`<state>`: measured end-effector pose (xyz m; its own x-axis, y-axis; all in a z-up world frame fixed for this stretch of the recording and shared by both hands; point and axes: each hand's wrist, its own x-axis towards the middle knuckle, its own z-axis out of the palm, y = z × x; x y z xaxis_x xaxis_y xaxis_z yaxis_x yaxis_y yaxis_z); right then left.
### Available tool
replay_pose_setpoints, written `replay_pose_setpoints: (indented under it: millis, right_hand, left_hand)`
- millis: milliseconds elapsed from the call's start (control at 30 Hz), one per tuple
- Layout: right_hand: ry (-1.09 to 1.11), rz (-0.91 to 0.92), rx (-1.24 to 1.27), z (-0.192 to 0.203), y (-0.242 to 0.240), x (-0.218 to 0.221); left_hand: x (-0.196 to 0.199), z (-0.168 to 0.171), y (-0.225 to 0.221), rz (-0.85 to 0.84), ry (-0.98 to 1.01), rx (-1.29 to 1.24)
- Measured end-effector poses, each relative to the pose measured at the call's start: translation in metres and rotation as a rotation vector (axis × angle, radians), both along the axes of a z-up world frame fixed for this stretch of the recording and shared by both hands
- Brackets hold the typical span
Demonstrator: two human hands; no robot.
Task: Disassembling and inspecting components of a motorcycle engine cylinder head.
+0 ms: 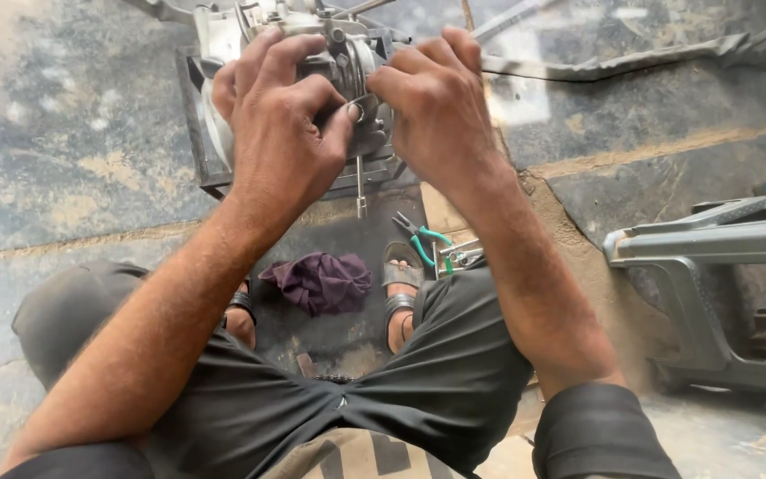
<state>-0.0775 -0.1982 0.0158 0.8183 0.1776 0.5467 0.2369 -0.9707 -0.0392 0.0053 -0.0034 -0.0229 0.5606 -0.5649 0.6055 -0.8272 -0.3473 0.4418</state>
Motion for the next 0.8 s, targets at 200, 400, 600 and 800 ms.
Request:
replay_pose_setpoints:
  millis: [200, 400, 600, 800]
  right_hand:
    - [-0.179, 0.062, -0.057, 0.000, 0.004, 0.008]
    - [0.427, -0.159, 0.206, 0.014, 0.043, -0.028]
    - [0.169, -0.100, 0.114, 0.012, 0.025, -0.027]
    - [-0.059, -0.033, -0.067, 0.004, 0.026, 0.002]
  left_hand:
    - [-0.001, 0.008, -0.001, 0.023, -0.017, -0.001]
    - [0.002, 0.008, -0.003, 0.051, -0.092, 0.066]
    - [-0.008, 0.016, 0.002, 0.018, -0.062, -0.024]
    - [-0.003, 0.004, -0.003, 0.035, -0.015, 0.026]
